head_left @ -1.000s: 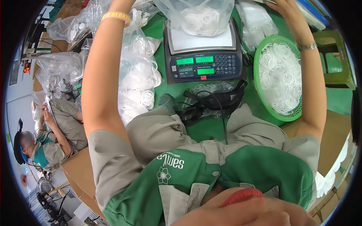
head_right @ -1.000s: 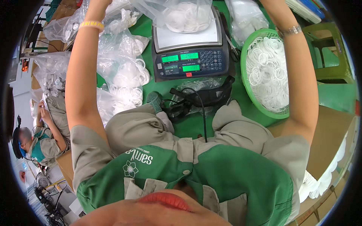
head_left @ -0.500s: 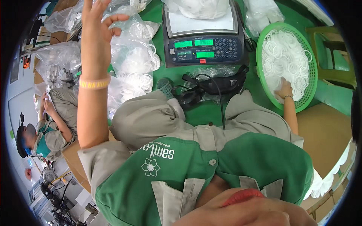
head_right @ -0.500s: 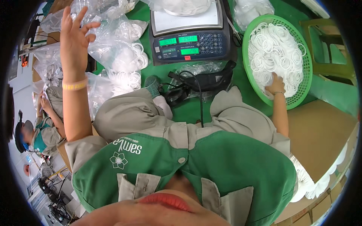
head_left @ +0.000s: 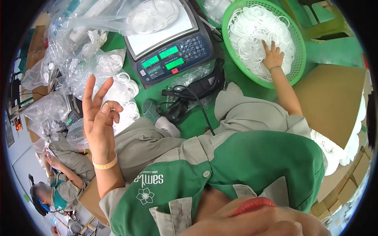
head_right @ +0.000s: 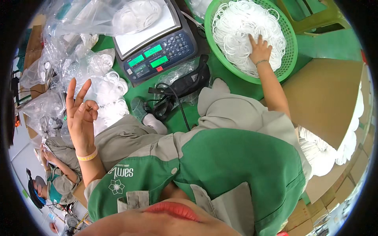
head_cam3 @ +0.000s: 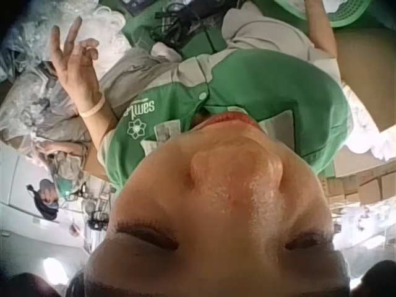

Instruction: Packaging white plastic rings into bags and weighing them on a digital scale.

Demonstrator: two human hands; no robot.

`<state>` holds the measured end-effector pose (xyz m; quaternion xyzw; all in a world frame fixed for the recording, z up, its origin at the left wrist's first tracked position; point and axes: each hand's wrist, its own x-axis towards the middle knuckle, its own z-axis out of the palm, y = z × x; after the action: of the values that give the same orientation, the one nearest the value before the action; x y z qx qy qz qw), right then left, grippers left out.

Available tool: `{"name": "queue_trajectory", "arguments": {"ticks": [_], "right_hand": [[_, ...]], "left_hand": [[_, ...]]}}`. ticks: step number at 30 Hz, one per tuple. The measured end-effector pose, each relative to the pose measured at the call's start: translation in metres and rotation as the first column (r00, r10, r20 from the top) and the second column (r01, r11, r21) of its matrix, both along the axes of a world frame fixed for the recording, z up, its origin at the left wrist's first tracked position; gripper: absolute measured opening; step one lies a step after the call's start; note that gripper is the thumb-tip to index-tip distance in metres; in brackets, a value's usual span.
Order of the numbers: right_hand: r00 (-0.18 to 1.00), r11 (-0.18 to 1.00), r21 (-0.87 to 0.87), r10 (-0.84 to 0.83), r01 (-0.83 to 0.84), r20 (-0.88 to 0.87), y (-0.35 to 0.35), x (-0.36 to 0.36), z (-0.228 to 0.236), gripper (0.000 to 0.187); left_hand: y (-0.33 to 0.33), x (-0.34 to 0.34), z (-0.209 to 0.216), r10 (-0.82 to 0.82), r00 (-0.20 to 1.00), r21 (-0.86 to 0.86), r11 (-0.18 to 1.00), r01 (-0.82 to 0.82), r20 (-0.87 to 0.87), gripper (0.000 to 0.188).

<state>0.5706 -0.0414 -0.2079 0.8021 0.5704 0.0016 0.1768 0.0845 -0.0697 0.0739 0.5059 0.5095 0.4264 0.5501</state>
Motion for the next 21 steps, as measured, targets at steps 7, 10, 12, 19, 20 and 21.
{"name": "queue_trajectory", "arguments": {"ticks": [7, 10, 12, 19, 20, 21], "right_hand": [[0.926, 0.918, -0.150, 0.376, -0.368, 0.025, 0.054, -0.038, -0.011, 0.108], [0.601, 0.900, -0.304, -0.061, -0.312, -0.797, 0.097, -0.026, -0.028, 0.094], [0.608, 0.928, -0.304, -0.117, -0.215, -0.785, 0.124, -0.015, -0.020, 0.087], [0.963, 0.969, -0.232, 0.021, -0.086, -0.268, 0.123, -0.040, -0.027, 0.084], [0.960, 0.965, -0.256, -0.012, -0.063, -0.280, 0.121, -0.037, -0.025, 0.086], [0.956, 0.958, -0.284, -0.046, -0.040, -0.291, 0.119, -0.040, -0.017, 0.089]], "left_hand": [[0.014, -0.001, -0.007, 0.016, 0.999, -0.021, 1.000, -0.017, -0.052, 0.054], [0.018, 0.003, -0.009, 0.019, 0.987, 0.002, 1.000, -0.019, -0.161, 0.053], [0.020, 0.001, -0.010, 0.029, 0.986, -0.001, 1.000, -0.030, -0.163, 0.053], [0.026, 0.005, -0.011, 0.009, 0.988, -0.031, 0.999, -0.014, -0.154, 0.050], [0.027, 0.006, -0.010, -0.004, 0.984, -0.036, 0.999, -0.003, -0.176, 0.049], [0.027, 0.005, -0.010, -0.017, 0.980, -0.046, 0.999, 0.008, -0.199, 0.048]]}}
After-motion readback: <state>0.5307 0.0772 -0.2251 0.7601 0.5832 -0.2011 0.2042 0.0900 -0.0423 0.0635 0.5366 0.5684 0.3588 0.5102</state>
